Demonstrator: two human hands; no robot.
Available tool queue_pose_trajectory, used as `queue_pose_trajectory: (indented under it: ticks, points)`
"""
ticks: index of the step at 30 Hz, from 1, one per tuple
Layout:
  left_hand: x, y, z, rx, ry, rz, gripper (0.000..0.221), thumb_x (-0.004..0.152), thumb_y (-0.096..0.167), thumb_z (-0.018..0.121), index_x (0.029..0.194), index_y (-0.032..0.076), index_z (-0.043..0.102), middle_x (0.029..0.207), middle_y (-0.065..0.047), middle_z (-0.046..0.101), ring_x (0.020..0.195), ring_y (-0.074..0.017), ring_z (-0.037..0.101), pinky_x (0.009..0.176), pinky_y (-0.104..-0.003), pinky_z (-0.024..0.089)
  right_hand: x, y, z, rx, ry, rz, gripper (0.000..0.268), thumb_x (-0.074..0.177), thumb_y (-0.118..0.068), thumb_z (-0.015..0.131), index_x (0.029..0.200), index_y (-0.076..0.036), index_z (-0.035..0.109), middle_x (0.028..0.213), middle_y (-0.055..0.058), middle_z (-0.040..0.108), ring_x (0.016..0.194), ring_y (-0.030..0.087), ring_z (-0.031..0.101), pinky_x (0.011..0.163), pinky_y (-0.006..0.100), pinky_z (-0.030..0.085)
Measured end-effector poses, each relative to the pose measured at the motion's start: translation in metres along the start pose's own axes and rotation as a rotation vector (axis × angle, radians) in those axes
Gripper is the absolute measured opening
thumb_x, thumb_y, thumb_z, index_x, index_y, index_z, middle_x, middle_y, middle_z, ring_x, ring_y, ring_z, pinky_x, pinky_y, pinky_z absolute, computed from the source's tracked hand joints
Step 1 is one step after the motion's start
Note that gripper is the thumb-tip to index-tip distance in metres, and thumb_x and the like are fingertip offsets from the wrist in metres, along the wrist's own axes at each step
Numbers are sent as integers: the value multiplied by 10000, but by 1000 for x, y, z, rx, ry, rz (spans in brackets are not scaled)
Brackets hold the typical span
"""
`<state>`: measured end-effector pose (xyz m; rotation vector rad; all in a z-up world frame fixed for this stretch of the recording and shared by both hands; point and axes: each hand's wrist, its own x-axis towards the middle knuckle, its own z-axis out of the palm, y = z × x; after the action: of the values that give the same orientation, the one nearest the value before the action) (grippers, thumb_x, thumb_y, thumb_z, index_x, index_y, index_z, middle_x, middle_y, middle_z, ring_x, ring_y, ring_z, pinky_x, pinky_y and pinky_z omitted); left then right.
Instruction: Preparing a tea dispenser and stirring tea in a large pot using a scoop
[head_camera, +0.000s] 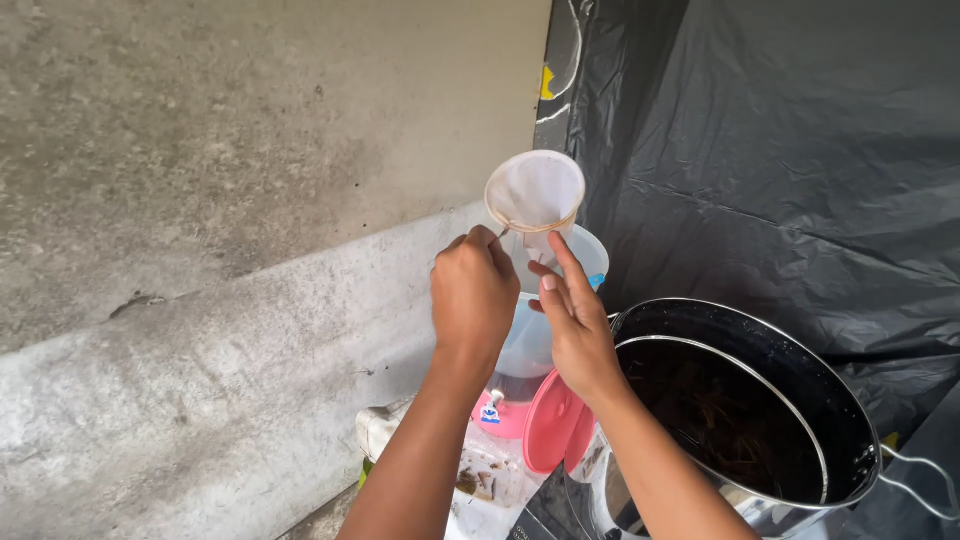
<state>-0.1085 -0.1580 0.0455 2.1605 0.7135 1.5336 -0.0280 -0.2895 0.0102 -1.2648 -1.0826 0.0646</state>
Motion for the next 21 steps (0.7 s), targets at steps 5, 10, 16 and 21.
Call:
queue_pose_trajectory:
  ticks: [5,10,16,21]
  points:
    - [-27,-3,-33,-29,11,1,150,1041,14,667,962,14,795,717,-190,725,721,-520,810,623,-633,660,-23,5,15,100,-25,-58,696,1244,-148,541,1913,-129,348,1897,140,488,1672,267,539,1198,378,612]
    - [-65,-34,-29,-10,9,-29,113,1028,43,676,949,33,755,719,-210,718,741,-566,789,639,-681,626,-57,47,18,174,-89,-48,718,1265,-48,556,1935,-117,304,2017,54,311,1693,237,518,1238,302,594]
    - [-108,-67,-33,-115,-7,15,175,993,-48,570,883,84,599,683,-99,623,578,-315,524,596,-479,430,-91,60,29,138,-147,111,801,1162,15,533,1909,-202,345,1958,9,430,1670,232,628,1167,298,639]
    - [-163,-103,-11,-167,-80,-227,146,1071,53,682,1042,58,825,769,-189,797,686,-466,789,679,-548,601,-116,150,32,121,-99,65,814,1155,102,615,1905,-91,364,1935,135,491,1651,350,651,1145,380,694]
